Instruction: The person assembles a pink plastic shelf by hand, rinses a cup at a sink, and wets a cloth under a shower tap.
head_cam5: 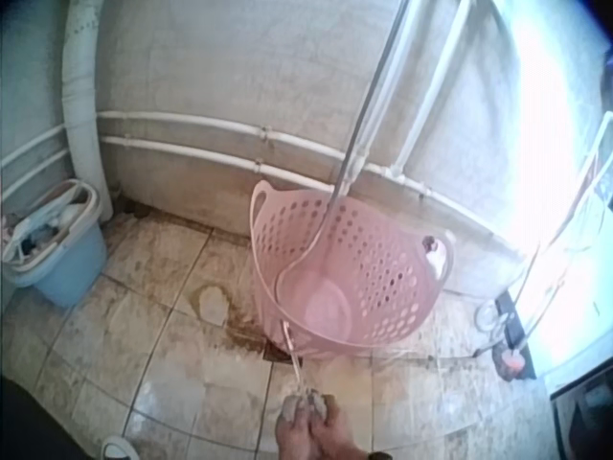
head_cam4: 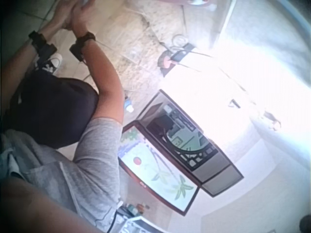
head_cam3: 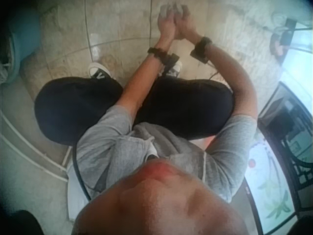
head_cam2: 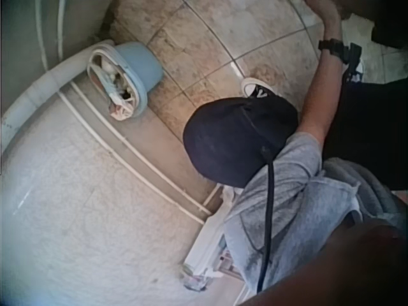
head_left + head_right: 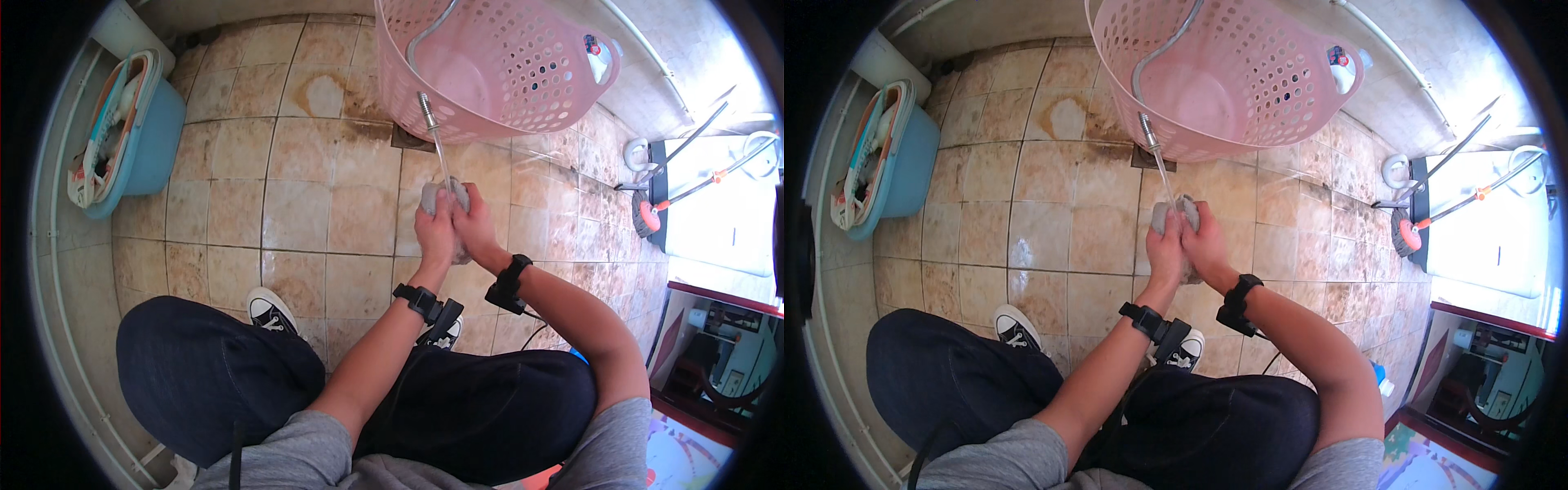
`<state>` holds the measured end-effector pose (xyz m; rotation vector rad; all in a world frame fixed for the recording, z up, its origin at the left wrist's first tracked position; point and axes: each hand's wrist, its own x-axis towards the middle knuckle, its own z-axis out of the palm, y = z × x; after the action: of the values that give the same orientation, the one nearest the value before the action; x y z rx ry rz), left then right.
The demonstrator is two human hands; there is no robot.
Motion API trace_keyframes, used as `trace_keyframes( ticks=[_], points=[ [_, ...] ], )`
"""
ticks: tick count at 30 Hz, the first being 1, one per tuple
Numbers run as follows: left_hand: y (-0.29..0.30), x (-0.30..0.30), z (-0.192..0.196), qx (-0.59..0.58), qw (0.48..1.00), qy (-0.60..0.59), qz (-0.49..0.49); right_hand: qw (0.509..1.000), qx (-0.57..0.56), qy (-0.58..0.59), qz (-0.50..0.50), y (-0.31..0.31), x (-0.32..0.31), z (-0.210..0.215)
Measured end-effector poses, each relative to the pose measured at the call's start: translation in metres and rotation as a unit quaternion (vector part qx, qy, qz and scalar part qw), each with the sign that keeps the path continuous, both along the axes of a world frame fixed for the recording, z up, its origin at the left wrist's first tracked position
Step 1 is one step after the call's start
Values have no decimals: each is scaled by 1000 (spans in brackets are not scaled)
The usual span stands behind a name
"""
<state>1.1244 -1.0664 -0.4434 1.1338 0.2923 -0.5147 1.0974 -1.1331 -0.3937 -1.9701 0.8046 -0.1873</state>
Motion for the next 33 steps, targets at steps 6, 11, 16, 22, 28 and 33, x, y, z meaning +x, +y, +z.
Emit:
trace_keyframes(
  ticks=[6,11,16,22,28,33],
  points=[
    [2,-1,15,-27,999,44,2,996,-75,15,47,-4,4,8],
    [3,-8,22,-32,999,24,30,993,-94,7,71,-5,0,9],
    [8,-9,23,1,999,40,2,991,-102,15,87,-4,2,15],
    [6,-7,23,-41,996,74,-7,994,-83,24,64,-4,5,23],
    [8,-4,34,-155,972,175,0,989,-137,25,55,-3,7,32],
    [6,-8,44,-206,962,177,39,990,-124,15,64,-4,7,42]
  ],
)
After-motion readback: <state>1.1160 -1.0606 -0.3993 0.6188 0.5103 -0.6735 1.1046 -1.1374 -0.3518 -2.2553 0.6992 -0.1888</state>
